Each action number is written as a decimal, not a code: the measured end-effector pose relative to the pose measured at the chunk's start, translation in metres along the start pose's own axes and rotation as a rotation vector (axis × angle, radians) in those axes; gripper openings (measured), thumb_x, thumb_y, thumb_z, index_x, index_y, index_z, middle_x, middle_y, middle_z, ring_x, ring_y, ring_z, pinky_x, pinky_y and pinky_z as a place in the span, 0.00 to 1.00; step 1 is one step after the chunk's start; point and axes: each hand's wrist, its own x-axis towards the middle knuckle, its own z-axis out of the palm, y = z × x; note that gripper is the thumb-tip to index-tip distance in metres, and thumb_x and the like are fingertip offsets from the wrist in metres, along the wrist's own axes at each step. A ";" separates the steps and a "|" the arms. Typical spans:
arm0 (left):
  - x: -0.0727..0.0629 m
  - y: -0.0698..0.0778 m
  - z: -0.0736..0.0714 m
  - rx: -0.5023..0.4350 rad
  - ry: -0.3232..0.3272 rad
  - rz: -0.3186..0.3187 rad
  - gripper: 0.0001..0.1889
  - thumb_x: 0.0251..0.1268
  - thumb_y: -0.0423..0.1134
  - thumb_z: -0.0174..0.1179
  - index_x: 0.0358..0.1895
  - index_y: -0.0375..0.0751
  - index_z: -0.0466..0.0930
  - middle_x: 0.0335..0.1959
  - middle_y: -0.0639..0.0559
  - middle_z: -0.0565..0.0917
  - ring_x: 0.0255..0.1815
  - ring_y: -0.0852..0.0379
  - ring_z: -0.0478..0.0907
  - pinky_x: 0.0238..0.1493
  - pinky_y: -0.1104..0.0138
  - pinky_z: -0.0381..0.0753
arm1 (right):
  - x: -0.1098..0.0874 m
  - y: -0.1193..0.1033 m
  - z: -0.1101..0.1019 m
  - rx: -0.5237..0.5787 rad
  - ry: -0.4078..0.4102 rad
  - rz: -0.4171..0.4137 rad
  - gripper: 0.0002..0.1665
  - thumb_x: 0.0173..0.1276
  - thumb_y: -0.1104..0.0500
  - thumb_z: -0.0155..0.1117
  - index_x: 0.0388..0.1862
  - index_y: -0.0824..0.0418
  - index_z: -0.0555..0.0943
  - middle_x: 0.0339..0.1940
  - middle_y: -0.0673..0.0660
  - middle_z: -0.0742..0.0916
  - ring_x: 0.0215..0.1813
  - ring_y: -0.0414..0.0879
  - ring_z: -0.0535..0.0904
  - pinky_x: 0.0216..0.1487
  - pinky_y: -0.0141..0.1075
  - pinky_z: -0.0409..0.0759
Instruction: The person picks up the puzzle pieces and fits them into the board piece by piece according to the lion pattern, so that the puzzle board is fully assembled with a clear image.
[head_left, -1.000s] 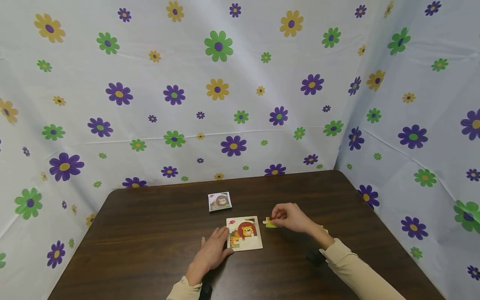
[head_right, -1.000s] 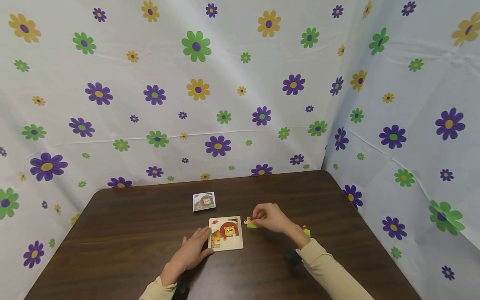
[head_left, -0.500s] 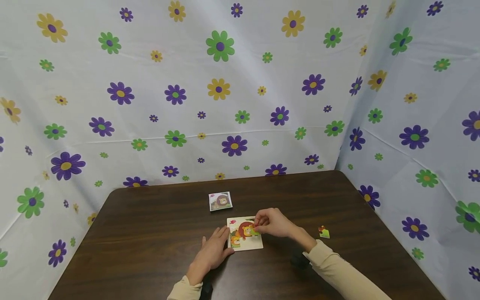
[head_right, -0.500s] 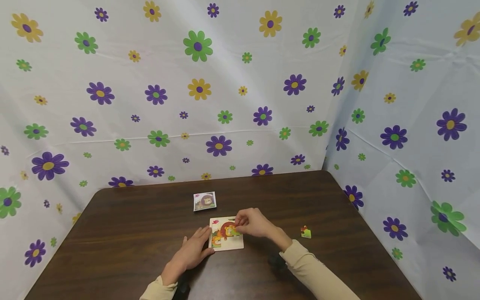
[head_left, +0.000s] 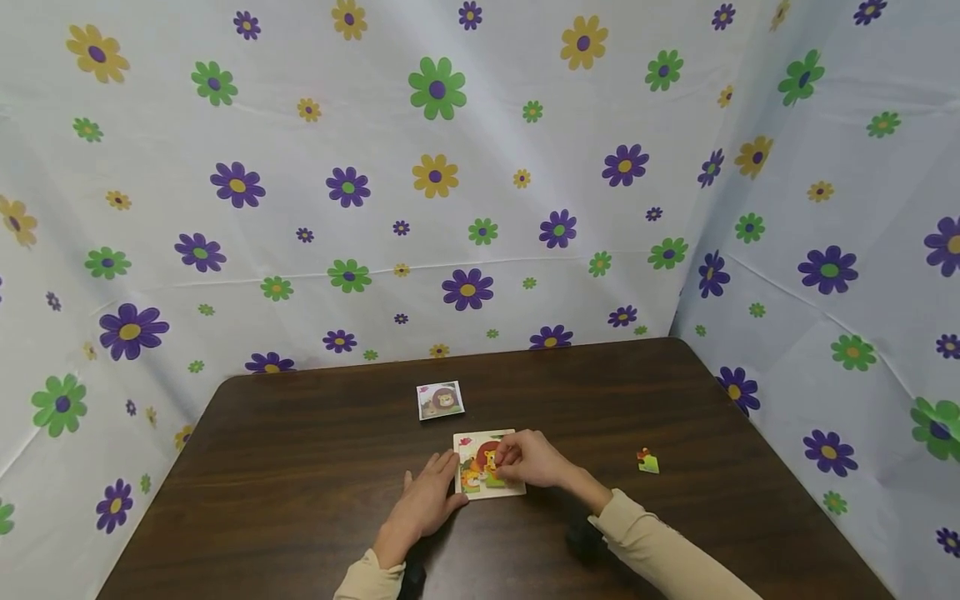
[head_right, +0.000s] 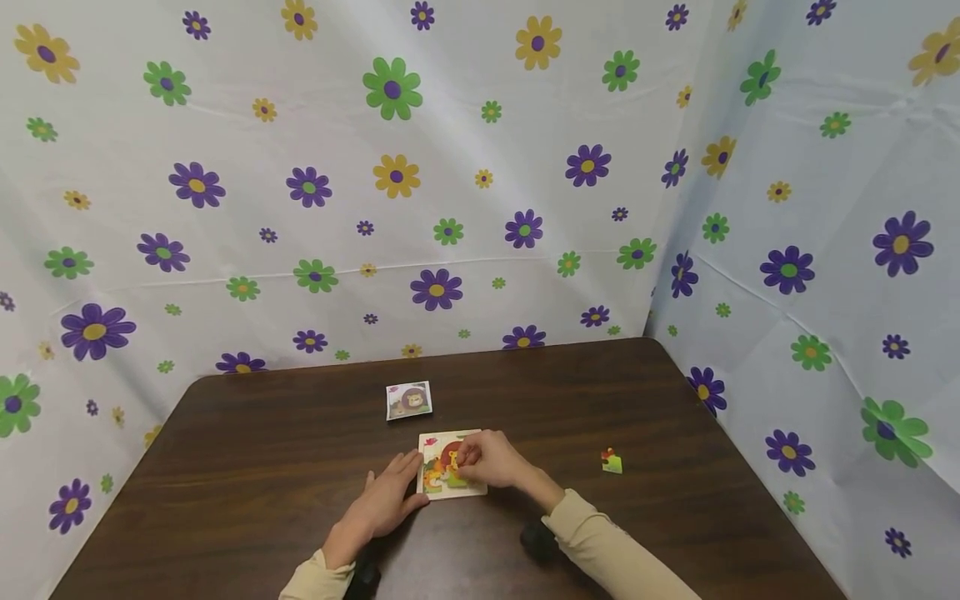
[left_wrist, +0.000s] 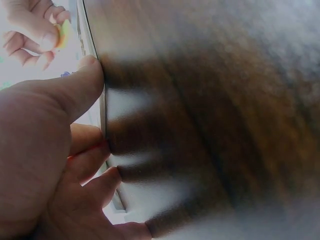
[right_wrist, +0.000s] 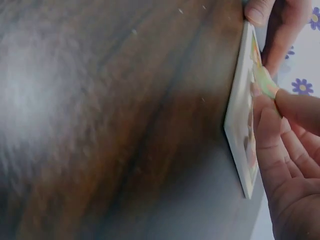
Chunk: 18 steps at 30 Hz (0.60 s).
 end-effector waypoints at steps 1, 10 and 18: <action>0.000 0.000 0.000 -0.004 0.000 -0.001 0.32 0.63 0.45 0.63 0.66 0.32 0.68 0.68 0.38 0.68 0.69 0.36 0.61 0.53 0.26 0.55 | 0.000 0.000 0.002 -0.001 0.004 0.008 0.06 0.58 0.65 0.72 0.29 0.62 0.81 0.24 0.47 0.84 0.22 0.34 0.79 0.24 0.29 0.78; 0.000 -0.001 0.000 -0.004 -0.007 -0.003 0.32 0.63 0.46 0.63 0.67 0.32 0.67 0.68 0.39 0.67 0.70 0.36 0.61 0.53 0.27 0.55 | 0.003 0.002 0.012 -0.009 0.046 0.037 0.06 0.57 0.65 0.72 0.27 0.61 0.82 0.21 0.48 0.84 0.19 0.34 0.77 0.20 0.28 0.75; 0.001 -0.002 0.000 -0.006 -0.007 -0.005 0.33 0.63 0.46 0.63 0.67 0.32 0.67 0.69 0.39 0.67 0.70 0.36 0.60 0.54 0.27 0.54 | 0.004 -0.002 0.021 -0.158 0.158 -0.051 0.05 0.51 0.67 0.72 0.23 0.61 0.83 0.19 0.46 0.83 0.21 0.30 0.72 0.24 0.26 0.72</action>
